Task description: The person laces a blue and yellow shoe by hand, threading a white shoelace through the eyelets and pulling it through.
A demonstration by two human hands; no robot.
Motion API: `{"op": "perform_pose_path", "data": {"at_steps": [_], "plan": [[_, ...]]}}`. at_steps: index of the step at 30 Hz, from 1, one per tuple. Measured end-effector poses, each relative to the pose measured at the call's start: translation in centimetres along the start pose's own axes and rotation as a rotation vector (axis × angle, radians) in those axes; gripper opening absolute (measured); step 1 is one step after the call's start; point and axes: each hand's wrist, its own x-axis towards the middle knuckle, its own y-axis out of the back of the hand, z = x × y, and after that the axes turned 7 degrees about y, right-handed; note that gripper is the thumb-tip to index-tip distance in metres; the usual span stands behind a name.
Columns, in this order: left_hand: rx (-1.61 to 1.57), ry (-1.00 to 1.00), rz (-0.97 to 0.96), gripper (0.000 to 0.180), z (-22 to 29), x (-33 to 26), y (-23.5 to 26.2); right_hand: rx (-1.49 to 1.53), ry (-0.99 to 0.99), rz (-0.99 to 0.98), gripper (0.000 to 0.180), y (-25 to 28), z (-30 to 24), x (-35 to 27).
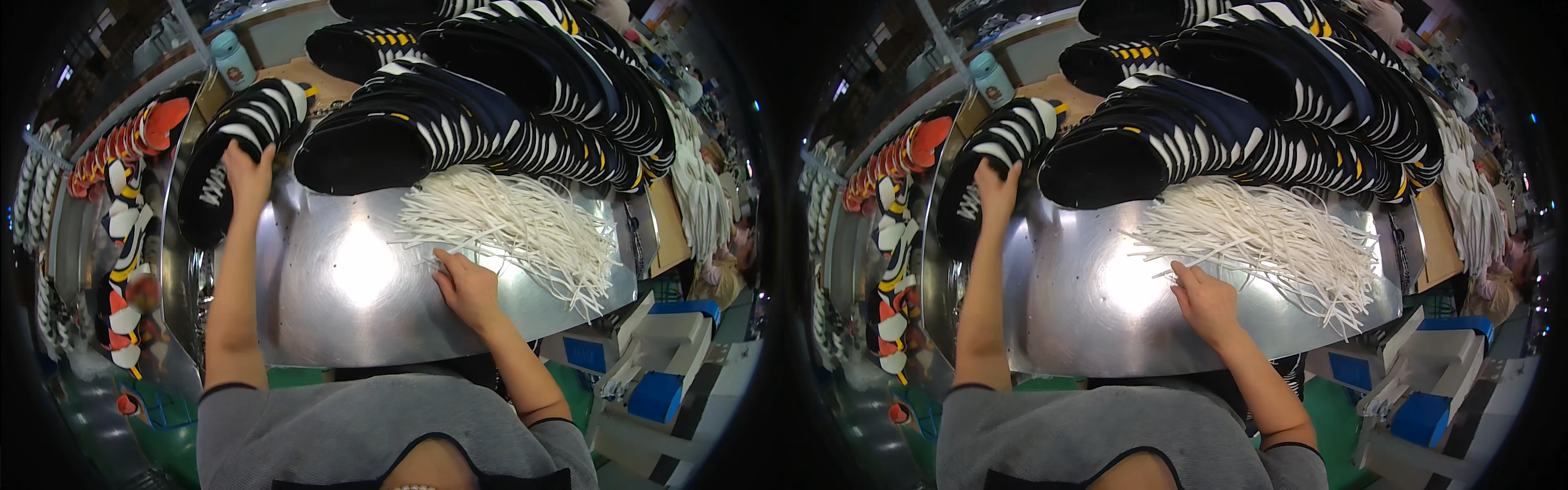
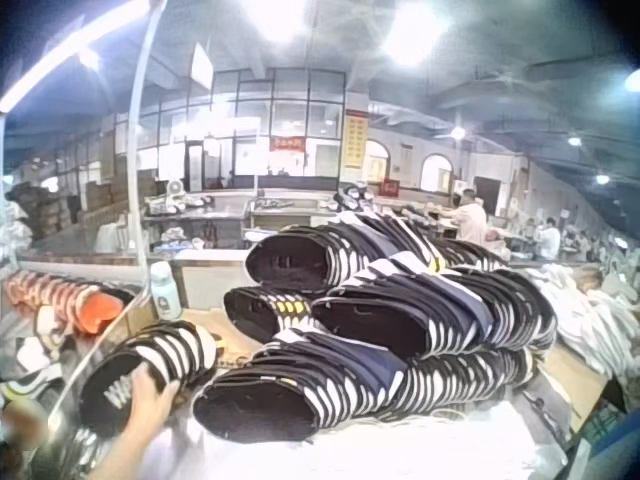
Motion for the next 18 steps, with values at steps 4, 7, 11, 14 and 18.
{"op": "perform_pose_path", "data": {"at_steps": [4, 7, 11, 14, 18], "plan": [[-0.083, -0.437, -0.364, 0.091, 13.7, -6.3, 7.0, 0.071, 0.081, -0.005, 0.022, -1.0, 1.3, 0.4], [-0.022, -0.739, -0.349, 0.104, 20.6, -3.2, 2.8, 0.000, 0.095, -0.076, 0.012, -1.1, 2.0, 0.9], [-0.026, -1.004, -0.387, 0.093, 24.7, 2.9, -5.5, -0.028, 0.177, -0.182, 0.006, -1.0, 1.4, 2.0], [0.124, -0.897, -0.549, 0.092, 25.9, 2.1, -3.8, 0.256, 0.117, -0.135, 0.005, 0.8, 1.1, 0.0], [0.149, -0.872, -0.457, 0.097, 20.9, -1.4, -0.4, 0.550, -0.041, 0.003, 0.012, 1.5, 1.1, -2.3]]}}
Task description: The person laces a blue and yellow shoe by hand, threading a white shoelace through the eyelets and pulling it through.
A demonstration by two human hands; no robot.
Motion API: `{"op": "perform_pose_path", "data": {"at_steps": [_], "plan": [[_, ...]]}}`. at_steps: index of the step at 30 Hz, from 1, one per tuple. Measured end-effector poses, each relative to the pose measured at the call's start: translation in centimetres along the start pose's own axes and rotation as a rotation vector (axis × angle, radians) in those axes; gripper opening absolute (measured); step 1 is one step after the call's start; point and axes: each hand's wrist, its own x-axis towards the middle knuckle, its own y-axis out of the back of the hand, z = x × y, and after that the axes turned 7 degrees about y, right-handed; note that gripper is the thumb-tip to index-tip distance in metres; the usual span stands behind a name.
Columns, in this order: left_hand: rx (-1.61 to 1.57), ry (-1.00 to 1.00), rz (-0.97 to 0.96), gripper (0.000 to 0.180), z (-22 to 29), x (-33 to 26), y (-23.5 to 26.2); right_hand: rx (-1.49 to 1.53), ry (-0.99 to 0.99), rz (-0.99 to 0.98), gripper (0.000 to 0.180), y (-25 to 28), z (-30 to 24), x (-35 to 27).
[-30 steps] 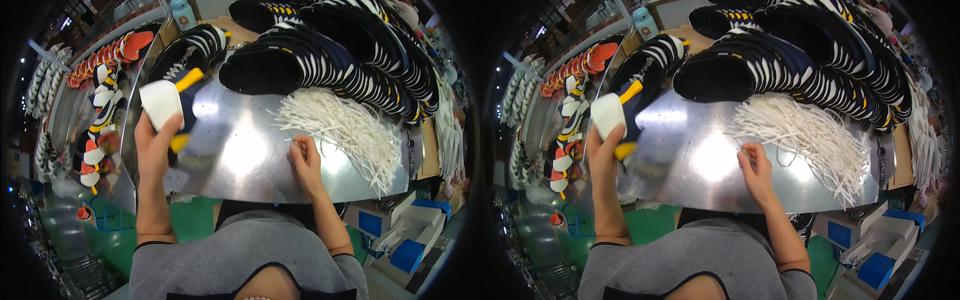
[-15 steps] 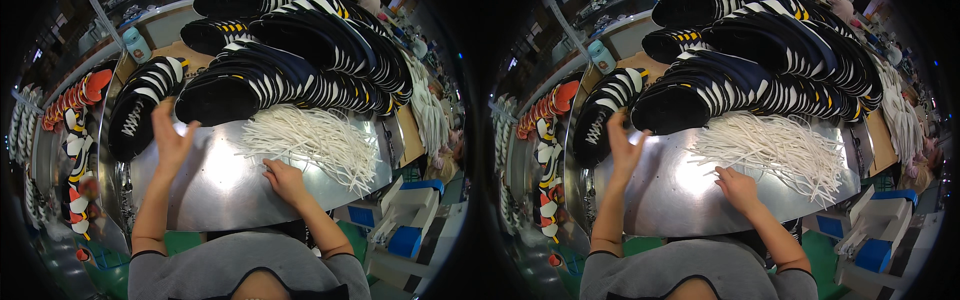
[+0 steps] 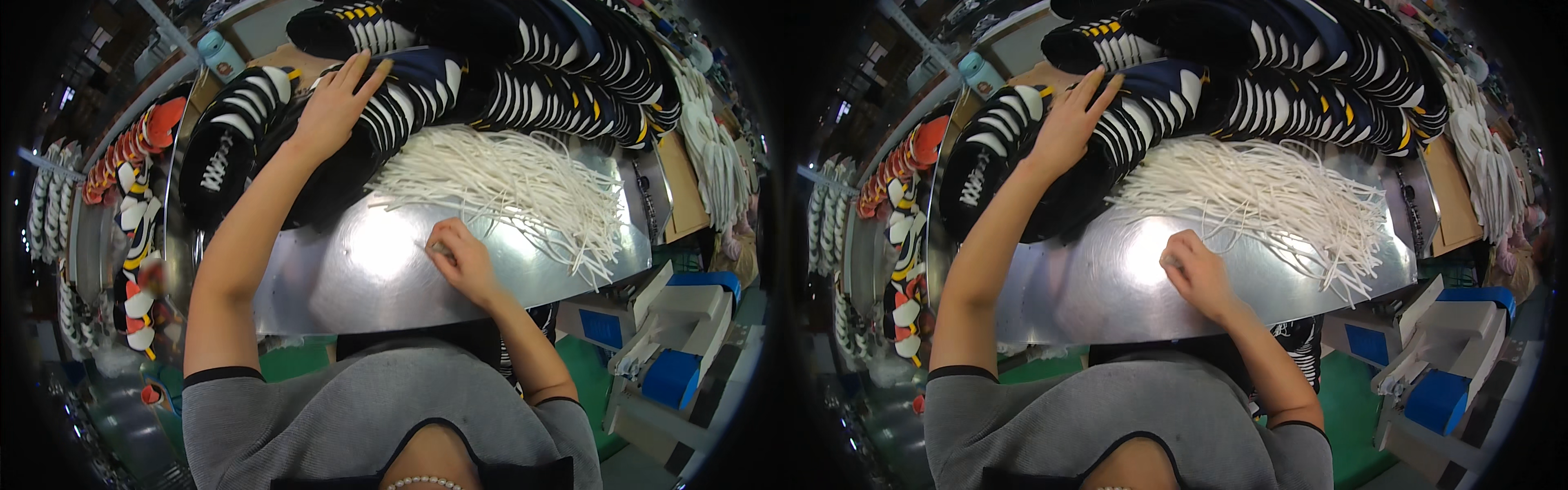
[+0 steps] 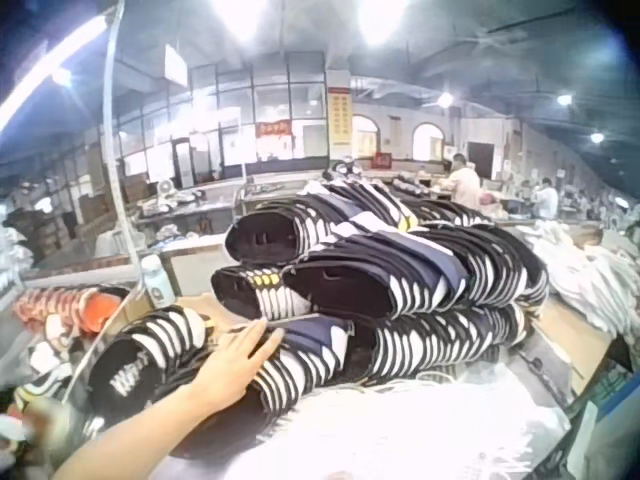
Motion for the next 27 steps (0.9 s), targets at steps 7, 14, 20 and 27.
{"op": "perform_pose_path", "data": {"at_steps": [7, 14, 20, 27], "plan": [[0.114, 0.262, 0.141, 0.078, 5.0, -11.7, 4.5, -0.107, 0.064, 0.136, 0.020, -0.8, -3.8, -0.6], [-0.252, 1.184, -0.070, 0.032, 3.5, -25.0, 2.9, 0.780, 0.319, -0.423, 0.021, -5.1, -14.1, -0.8], [-0.433, 0.923, 0.642, 0.026, 7.2, -24.2, 12.5, 0.833, 0.019, -0.071, 0.007, 1.9, -14.4, -3.4], [-0.539, 0.456, -0.196, 0.075, 22.6, -19.8, 5.4, 0.128, -0.038, 0.675, 0.004, 10.6, -13.2, -10.2]]}}
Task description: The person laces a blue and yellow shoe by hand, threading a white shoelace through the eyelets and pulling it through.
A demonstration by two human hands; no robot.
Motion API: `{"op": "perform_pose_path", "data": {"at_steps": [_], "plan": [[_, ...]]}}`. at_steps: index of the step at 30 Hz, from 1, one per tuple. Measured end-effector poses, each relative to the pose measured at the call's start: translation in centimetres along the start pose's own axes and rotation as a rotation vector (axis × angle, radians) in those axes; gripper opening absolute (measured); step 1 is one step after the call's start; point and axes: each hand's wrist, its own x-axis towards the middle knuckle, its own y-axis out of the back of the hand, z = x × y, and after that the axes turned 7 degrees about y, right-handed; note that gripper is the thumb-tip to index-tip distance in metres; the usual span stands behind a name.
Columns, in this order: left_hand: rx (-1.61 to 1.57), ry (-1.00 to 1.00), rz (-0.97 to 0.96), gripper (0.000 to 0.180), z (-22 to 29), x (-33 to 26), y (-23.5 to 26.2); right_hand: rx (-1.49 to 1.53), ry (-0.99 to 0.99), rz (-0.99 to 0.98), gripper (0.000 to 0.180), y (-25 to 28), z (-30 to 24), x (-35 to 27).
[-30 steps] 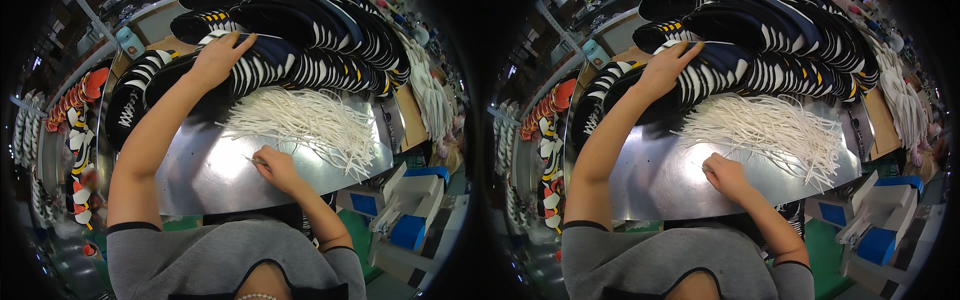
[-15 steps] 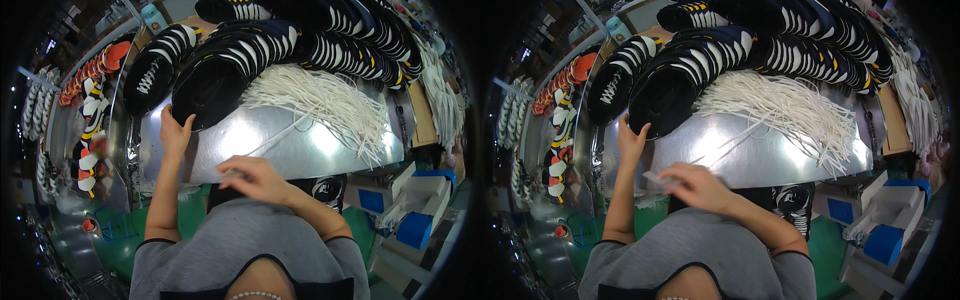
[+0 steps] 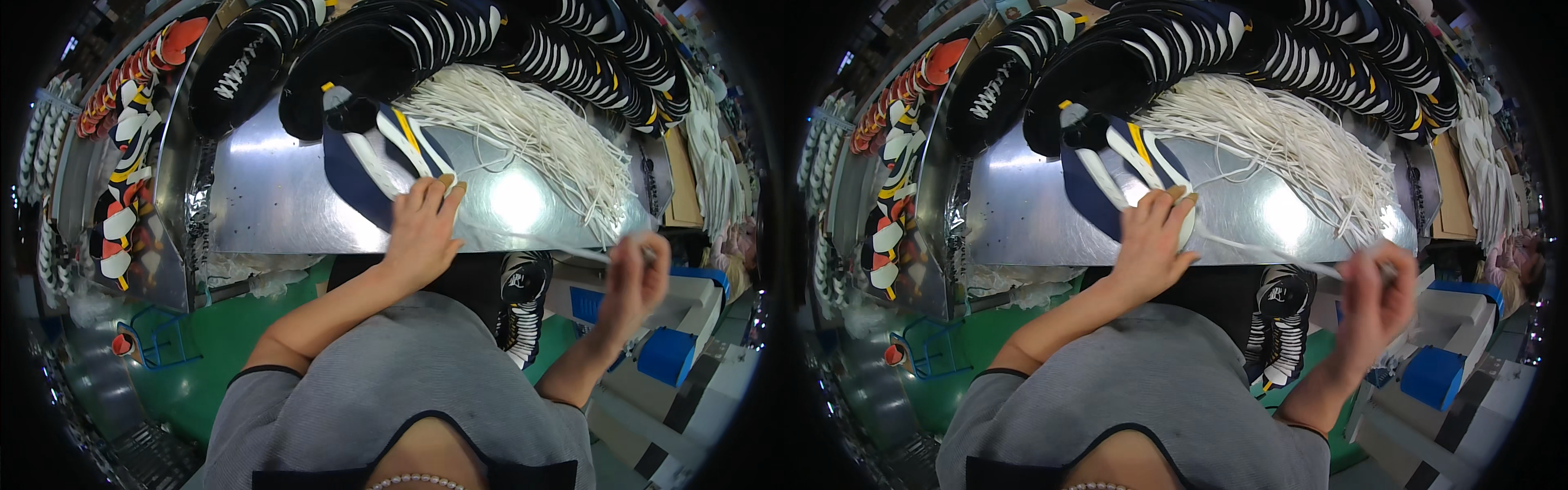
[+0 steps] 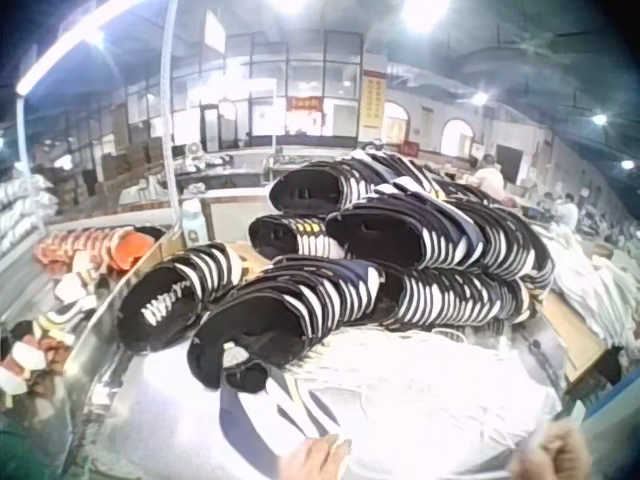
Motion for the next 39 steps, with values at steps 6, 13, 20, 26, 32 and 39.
{"op": "perform_pose_path", "data": {"at_steps": [6, 13, 20, 26, 32, 39], "plan": [[0.121, -0.169, 0.281, 0.040, -3.6, 3.1, 5.1, 1.173, -0.056, -0.229, 0.017, 2.6, 0.8, -0.9], [0.372, 0.048, -0.231, 0.026, -7.5, 7.3, 9.4, 0.634, -0.868, -0.431, 0.013, -14.1, 10.4, -2.5], [-0.058, 0.041, -0.386, 0.041, -9.5, 5.9, 10.5, 0.532, -0.787, -0.372, 0.010, -15.0, 10.9, -2.5], [-0.685, 1.022, -0.940, 0.063, -7.8, 7.9, 6.8, 0.474, -0.618, -0.417, 0.012, -16.0, 10.9, -2.1], [-1.379, 0.684, -0.731, 0.068, -4.7, 5.3, 5.9, 0.448, -0.579, -0.354, 0.012, -14.3, 8.9, -2.2], [-1.332, 0.544, -0.521, 0.056, -3.7, 2.8, 4.7, 0.465, -0.603, -0.427, 0.012, -13.5, 7.5, -2.5]]}}
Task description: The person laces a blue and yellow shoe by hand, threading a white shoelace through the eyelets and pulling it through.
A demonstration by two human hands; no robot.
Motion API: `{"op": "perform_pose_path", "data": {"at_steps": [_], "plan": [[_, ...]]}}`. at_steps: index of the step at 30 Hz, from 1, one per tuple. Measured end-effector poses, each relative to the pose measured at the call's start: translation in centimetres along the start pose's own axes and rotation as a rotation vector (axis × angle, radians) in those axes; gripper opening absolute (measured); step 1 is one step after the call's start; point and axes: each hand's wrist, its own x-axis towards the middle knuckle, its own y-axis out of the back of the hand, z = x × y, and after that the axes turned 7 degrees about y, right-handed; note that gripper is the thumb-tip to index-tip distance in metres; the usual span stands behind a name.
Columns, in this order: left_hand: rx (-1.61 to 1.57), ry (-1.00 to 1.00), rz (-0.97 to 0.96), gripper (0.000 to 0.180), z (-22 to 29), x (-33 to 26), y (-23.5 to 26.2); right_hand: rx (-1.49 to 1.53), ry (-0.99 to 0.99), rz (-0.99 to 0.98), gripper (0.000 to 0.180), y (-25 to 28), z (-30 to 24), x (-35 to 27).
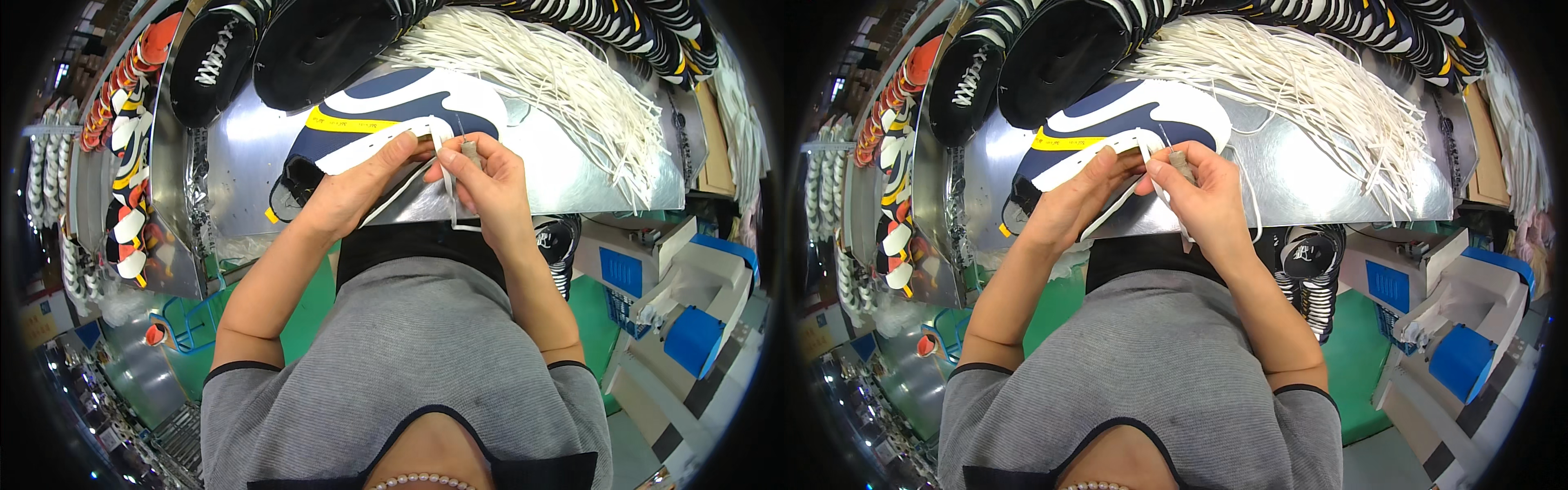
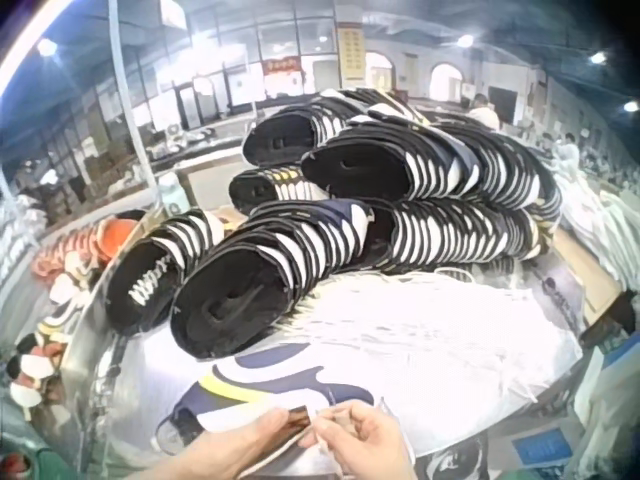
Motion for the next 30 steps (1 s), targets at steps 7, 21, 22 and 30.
{"op": "perform_pose_path", "data": {"at_steps": [7, 21, 22, 30], "plan": [[0.072, -0.221, 0.374, 0.018, -0.8, -1.0, -1.9, -0.142, -0.022, -0.067, 0.012, -0.3, 0.1, -0.6], [0.267, -0.251, 0.410, 0.021, -1.3, -1.2, -0.9, -0.460, 0.138, -0.164, 0.014, 0.6, -1.1, -0.3], [0.277, -0.265, 0.404, 0.021, -1.3, -1.2, -1.0, -0.477, 0.122, -0.176, 0.014, 0.7, -1.3, -0.1], [1.384, -0.713, 0.454, 0.023, -0.3, -0.3, -0.9, -1.037, 0.379, -0.259, 0.016, -0.5, -0.5, 3.8]]}}
